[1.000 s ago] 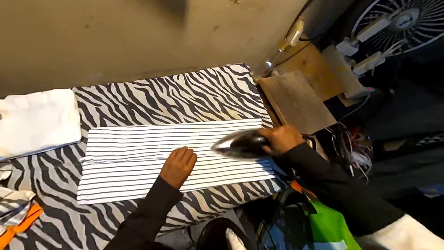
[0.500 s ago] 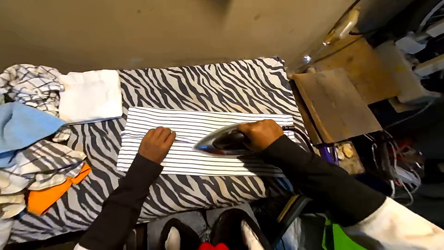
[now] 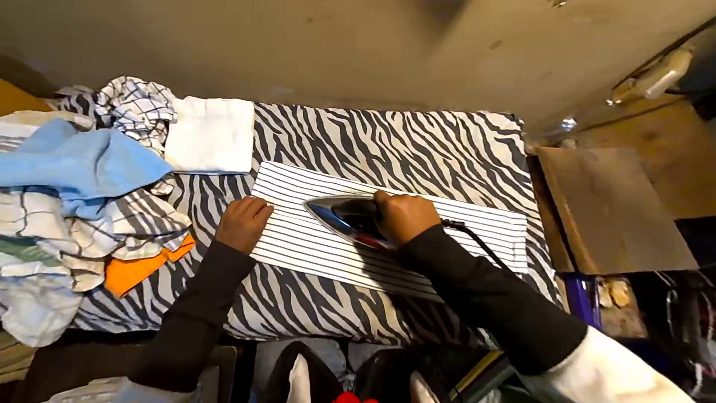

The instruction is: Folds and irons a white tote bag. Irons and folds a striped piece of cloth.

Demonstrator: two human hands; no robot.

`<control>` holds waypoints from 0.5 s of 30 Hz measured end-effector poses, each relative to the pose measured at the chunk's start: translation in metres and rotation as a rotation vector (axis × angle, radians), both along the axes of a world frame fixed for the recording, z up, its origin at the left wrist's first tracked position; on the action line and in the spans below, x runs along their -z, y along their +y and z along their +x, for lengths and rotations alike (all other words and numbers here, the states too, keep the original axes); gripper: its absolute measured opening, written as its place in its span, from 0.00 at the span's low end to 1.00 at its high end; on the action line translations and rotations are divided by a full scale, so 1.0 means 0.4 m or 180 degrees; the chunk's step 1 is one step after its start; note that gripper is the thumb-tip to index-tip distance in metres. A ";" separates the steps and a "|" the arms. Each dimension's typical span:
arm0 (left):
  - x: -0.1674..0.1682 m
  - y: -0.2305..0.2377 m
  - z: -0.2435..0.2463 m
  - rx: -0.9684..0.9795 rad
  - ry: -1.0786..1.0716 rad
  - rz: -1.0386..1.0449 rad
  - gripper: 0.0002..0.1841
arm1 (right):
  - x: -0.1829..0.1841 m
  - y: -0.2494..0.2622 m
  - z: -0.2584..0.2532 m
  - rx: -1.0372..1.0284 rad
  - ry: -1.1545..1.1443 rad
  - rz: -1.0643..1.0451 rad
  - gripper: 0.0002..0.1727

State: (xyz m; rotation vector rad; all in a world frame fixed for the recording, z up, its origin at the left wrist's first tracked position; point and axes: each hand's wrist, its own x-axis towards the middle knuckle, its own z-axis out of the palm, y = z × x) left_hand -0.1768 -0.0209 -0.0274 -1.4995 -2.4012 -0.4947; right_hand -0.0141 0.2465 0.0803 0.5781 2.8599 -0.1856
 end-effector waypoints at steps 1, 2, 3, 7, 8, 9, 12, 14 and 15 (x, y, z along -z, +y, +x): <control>-0.007 -0.005 0.003 -0.0099 -0.0103 -0.0080 0.09 | -0.003 -0.025 -0.027 -0.0049 0.0016 -0.0029 0.11; -0.017 -0.012 0.009 -0.0218 -0.0222 -0.0143 0.10 | -0.004 -0.049 -0.052 -0.0085 0.0031 -0.0061 0.11; -0.030 -0.023 0.015 -0.0334 -0.0313 -0.0170 0.10 | -0.005 -0.072 -0.076 -0.0105 0.0036 -0.0094 0.11; -0.062 -0.110 0.069 -0.0782 -0.0261 0.0222 0.14 | -0.013 -0.138 -0.151 -0.0226 -0.0003 -0.0179 0.11; -0.064 -0.137 0.095 -0.0944 -0.0232 0.0340 0.15 | -0.015 -0.150 -0.167 -0.0248 -0.0036 -0.0183 0.10; -0.063 -0.163 0.123 -0.1091 -0.0217 0.0450 0.15 | -0.018 -0.162 -0.184 -0.0255 -0.0076 -0.0200 0.10; -0.058 -0.207 0.206 -0.1355 -0.0202 0.0716 0.16 | -0.025 -0.191 -0.225 -0.0255 -0.0074 -0.0282 0.11; -0.041 -0.206 0.249 -0.1437 -0.0212 0.0892 0.16 | -0.011 -0.200 -0.229 -0.0309 0.0228 -0.0328 0.10; -0.031 -0.202 0.263 -0.1457 -0.0209 0.0955 0.15 | -0.008 -0.200 -0.228 -0.0340 0.0219 -0.0350 0.10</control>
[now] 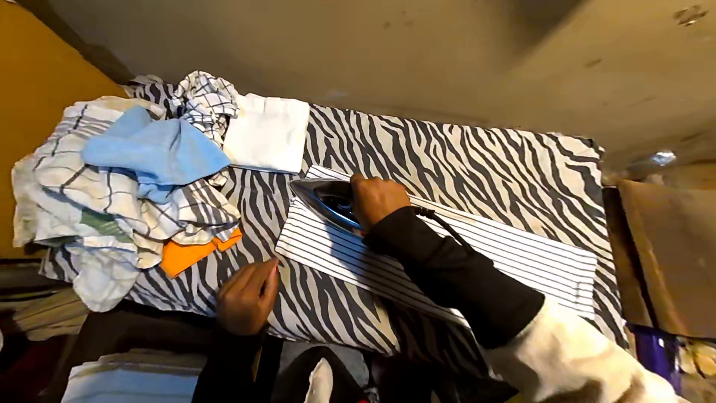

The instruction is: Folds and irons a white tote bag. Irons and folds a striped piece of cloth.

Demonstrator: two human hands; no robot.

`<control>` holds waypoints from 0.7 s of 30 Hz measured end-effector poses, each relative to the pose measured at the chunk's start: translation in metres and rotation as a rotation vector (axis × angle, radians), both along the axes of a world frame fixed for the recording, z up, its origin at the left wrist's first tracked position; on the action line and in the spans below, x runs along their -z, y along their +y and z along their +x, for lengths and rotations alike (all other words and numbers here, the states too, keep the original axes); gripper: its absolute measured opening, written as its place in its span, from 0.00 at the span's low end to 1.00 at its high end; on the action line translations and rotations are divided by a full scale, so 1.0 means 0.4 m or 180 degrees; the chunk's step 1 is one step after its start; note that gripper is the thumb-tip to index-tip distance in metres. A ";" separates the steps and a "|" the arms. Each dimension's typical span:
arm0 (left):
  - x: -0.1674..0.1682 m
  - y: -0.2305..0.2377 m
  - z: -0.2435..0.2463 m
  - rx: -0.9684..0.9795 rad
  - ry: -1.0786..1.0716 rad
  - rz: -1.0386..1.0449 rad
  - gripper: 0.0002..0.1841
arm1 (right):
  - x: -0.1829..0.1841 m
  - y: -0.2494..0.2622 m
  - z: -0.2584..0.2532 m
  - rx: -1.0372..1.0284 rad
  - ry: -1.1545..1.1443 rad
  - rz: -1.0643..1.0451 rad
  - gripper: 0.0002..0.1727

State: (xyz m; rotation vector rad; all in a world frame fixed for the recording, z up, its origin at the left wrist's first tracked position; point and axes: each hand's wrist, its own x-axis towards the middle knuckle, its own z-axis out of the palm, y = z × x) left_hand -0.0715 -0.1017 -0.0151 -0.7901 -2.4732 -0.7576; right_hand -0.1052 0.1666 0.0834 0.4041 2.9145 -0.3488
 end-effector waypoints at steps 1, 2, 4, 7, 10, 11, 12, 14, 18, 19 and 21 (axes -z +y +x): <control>0.007 0.004 0.009 -0.0020 0.0010 0.0045 0.15 | -0.001 0.003 0.002 -0.0037 -0.0117 -0.0011 0.10; 0.012 0.008 0.013 -0.0029 0.0000 0.0079 0.15 | -0.005 0.007 0.005 -0.0094 -0.0252 -0.0002 0.11; 0.019 0.016 0.018 -0.0023 -0.0038 0.0148 0.15 | -0.010 0.012 0.002 -0.0143 -0.0365 0.0064 0.11; 0.023 0.037 0.019 0.0045 -0.0026 0.0211 0.15 | 0.005 0.003 -0.004 -0.0098 -0.0105 0.0084 0.09; 0.000 0.059 0.025 0.0080 0.0081 0.0308 0.15 | -0.006 0.002 0.010 -0.0048 -0.0386 -0.0019 0.12; -0.007 0.054 0.033 0.0071 0.0077 0.0333 0.15 | -0.013 0.004 0.033 -0.0040 -0.0540 -0.0064 0.15; -0.008 0.043 0.038 0.0043 0.0058 0.0339 0.15 | -0.022 0.008 0.057 -0.0053 -0.0675 -0.0085 0.16; 0.008 0.017 0.047 -0.0051 -0.0005 0.0310 0.16 | -0.032 0.021 0.085 -0.0119 -0.0778 -0.0028 0.17; 0.027 0.034 0.048 0.0003 0.0037 0.0274 0.16 | -0.032 0.002 0.043 0.0048 -0.0737 -0.0252 0.15; 0.016 0.065 0.045 0.0091 0.0095 0.0330 0.16 | -0.033 -0.009 0.020 0.0100 -0.0658 -0.0337 0.16; -0.024 0.129 0.037 0.0362 0.0165 0.0413 0.15 | -0.033 -0.022 -0.019 0.0184 -0.0459 -0.0437 0.16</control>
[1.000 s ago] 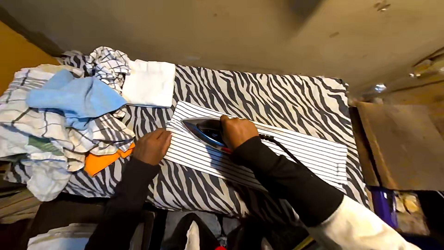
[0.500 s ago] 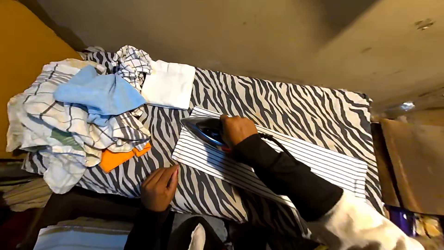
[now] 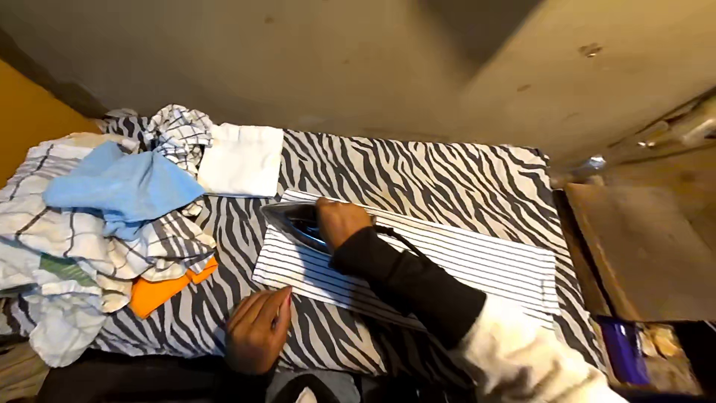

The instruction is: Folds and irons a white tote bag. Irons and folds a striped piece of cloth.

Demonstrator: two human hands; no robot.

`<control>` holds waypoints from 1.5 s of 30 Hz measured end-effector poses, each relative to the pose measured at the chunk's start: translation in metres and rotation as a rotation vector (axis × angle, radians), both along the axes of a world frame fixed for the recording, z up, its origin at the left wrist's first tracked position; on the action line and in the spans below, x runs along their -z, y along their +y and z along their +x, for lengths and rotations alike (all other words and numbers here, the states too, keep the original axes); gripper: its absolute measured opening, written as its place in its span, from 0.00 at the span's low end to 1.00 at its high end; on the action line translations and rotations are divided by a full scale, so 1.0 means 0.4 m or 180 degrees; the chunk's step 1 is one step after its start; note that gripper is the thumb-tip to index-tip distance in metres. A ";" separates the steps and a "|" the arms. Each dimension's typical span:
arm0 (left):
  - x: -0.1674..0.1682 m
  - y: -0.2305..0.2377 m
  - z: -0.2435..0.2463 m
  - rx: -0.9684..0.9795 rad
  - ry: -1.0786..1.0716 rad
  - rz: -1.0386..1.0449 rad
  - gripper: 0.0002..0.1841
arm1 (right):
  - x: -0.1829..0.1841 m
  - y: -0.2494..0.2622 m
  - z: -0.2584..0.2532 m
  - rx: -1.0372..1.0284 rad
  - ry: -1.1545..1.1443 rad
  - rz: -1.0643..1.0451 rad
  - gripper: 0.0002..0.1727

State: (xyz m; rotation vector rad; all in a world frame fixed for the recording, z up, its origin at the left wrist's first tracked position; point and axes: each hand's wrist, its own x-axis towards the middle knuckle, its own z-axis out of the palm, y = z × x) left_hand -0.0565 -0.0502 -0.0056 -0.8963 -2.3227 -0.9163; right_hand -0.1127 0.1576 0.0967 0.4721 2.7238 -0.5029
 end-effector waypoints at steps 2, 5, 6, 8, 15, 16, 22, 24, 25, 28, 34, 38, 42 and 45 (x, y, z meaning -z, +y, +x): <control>-0.044 0.040 -0.009 0.0300 0.0020 0.0008 0.14 | 0.000 0.020 -0.013 0.0087 0.0132 -0.0012 0.16; -0.067 0.045 -0.022 0.0501 -0.0064 0.0042 0.13 | 0.002 0.133 0.055 0.0332 0.0203 0.0158 0.15; -0.068 0.038 -0.031 0.0482 -0.0148 0.0009 0.13 | 0.002 0.191 0.097 0.0459 0.0144 0.0235 0.17; -0.077 0.026 -0.065 0.0408 -0.0363 -0.0284 0.16 | 0.020 0.313 0.209 0.0615 0.0130 0.0516 0.18; -0.090 0.237 -0.390 0.0816 -0.0919 -0.1926 0.22 | 0.019 0.544 0.517 0.1170 -0.0183 0.1147 0.17; -0.088 0.287 -0.430 0.0840 -0.0965 -0.2092 0.21 | 0.021 0.565 0.538 0.1122 -0.0123 0.1162 0.17; -0.111 0.387 -0.568 0.2007 -0.2039 -0.2857 0.18 | 0.029 0.582 0.562 0.0784 0.0046 0.1017 0.15; -0.107 0.367 -0.585 0.2101 -0.2050 -0.2697 0.09 | 0.023 0.598 0.540 0.0878 -0.0133 0.1013 0.16; -0.106 0.351 -0.593 0.1971 -0.2035 -0.2650 0.07 | 0.025 0.602 0.537 0.0779 -0.0104 0.1021 0.16; -0.098 0.297 -0.567 0.1228 -0.1422 -0.2664 0.08 | 0.014 0.589 0.541 0.0678 -0.0305 0.0875 0.18; -0.067 0.437 -0.220 0.1553 -0.0525 -0.1898 0.28 | -0.094 0.679 0.621 0.1958 0.0007 0.1154 0.18; 0.066 0.502 -0.003 0.1953 -0.0593 -0.1688 0.42 | -0.106 0.816 0.700 0.2663 0.0225 0.1116 0.39; 0.123 0.519 0.034 0.1742 -0.0278 -0.1342 0.43 | -0.117 0.930 0.752 0.2880 0.0160 0.1130 0.43; 0.093 0.495 0.031 0.2066 -0.0574 -0.1527 0.34 | -0.097 0.962 0.752 0.3008 0.0095 0.1117 0.42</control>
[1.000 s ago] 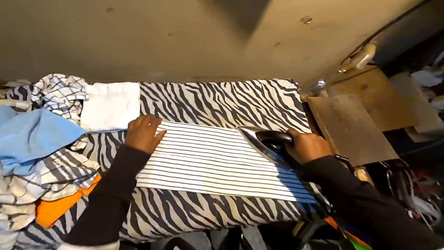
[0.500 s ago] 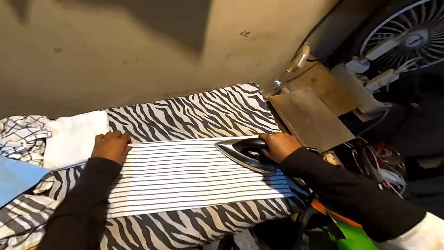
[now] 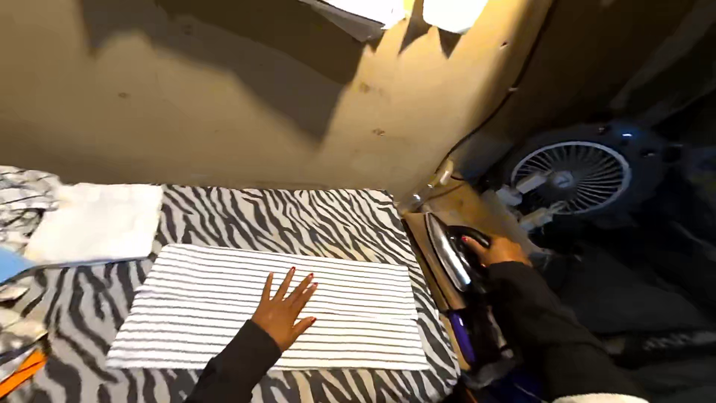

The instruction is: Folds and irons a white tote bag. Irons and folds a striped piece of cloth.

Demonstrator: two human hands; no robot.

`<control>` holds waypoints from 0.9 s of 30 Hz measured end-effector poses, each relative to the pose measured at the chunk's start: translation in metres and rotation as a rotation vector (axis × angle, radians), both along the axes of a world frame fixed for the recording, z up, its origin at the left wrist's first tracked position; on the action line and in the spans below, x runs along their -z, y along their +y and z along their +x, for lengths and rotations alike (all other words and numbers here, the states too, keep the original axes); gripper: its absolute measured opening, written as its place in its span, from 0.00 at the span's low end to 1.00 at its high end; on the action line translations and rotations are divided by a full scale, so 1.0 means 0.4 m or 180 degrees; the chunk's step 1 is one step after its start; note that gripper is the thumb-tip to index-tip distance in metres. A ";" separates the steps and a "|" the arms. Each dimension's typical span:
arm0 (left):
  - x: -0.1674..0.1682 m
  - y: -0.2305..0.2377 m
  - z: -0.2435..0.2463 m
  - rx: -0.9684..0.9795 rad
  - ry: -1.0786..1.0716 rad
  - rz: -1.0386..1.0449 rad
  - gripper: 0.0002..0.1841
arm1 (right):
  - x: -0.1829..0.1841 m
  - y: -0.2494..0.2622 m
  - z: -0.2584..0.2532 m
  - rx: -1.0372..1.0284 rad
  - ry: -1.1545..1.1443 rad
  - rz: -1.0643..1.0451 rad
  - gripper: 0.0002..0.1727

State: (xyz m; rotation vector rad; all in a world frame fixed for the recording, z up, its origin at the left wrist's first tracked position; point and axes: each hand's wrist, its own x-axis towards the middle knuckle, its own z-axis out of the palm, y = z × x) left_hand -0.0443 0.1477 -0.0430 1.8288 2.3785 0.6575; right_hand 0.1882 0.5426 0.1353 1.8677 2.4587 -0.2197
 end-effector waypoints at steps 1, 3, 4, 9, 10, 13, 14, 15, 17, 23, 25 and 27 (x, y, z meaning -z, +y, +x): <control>-0.003 -0.006 -0.003 0.0129 -0.0028 -0.0012 0.31 | 0.007 0.009 -0.002 0.0016 0.0026 0.0012 0.42; -0.001 -0.013 -0.007 0.0309 -0.0011 0.0000 0.29 | 0.023 0.026 0.000 0.0021 0.0097 0.0039 0.43; -0.004 -0.014 -0.005 0.0331 -0.0029 -0.0050 0.28 | 0.033 0.034 0.003 0.0040 0.0123 0.0046 0.43; -0.047 0.004 0.086 -0.0035 -0.0552 -0.0743 0.39 | 0.048 0.003 0.026 -0.0342 0.0148 0.0650 0.44; -0.051 0.012 0.111 -0.0066 -0.0599 -0.0783 0.42 | 0.046 -0.028 0.034 -0.0612 0.0253 0.0945 0.45; -0.038 0.035 0.164 0.0003 -0.0603 -0.0596 0.44 | 0.087 -0.198 0.034 -0.1027 0.0464 0.1241 0.45; -0.033 0.042 0.175 0.0029 -0.0592 -0.0533 0.44 | 0.128 -0.277 0.029 -0.1003 0.0520 0.1095 0.47; -0.032 0.051 0.182 0.0051 -0.0590 -0.0495 0.44 | 0.178 -0.351 0.024 -0.0965 0.0555 0.0905 0.47; -0.028 0.066 0.190 0.0098 -0.0530 -0.0434 0.44 | 0.279 -0.454 0.014 -0.0746 0.0660 0.0393 0.46; -0.037 0.089 0.227 0.0220 -0.0722 -0.0415 0.43 | 0.228 -0.508 -0.001 0.0187 0.2523 -0.1069 0.27; -0.053 0.118 0.270 0.0346 -0.1143 -0.0125 0.39 | 0.141 -0.482 0.008 -0.0233 0.3229 -0.1269 0.12; -0.061 0.149 0.324 0.0496 -0.1740 0.0336 0.35 | 0.051 -0.483 -0.002 -0.0708 0.3566 -0.1528 0.07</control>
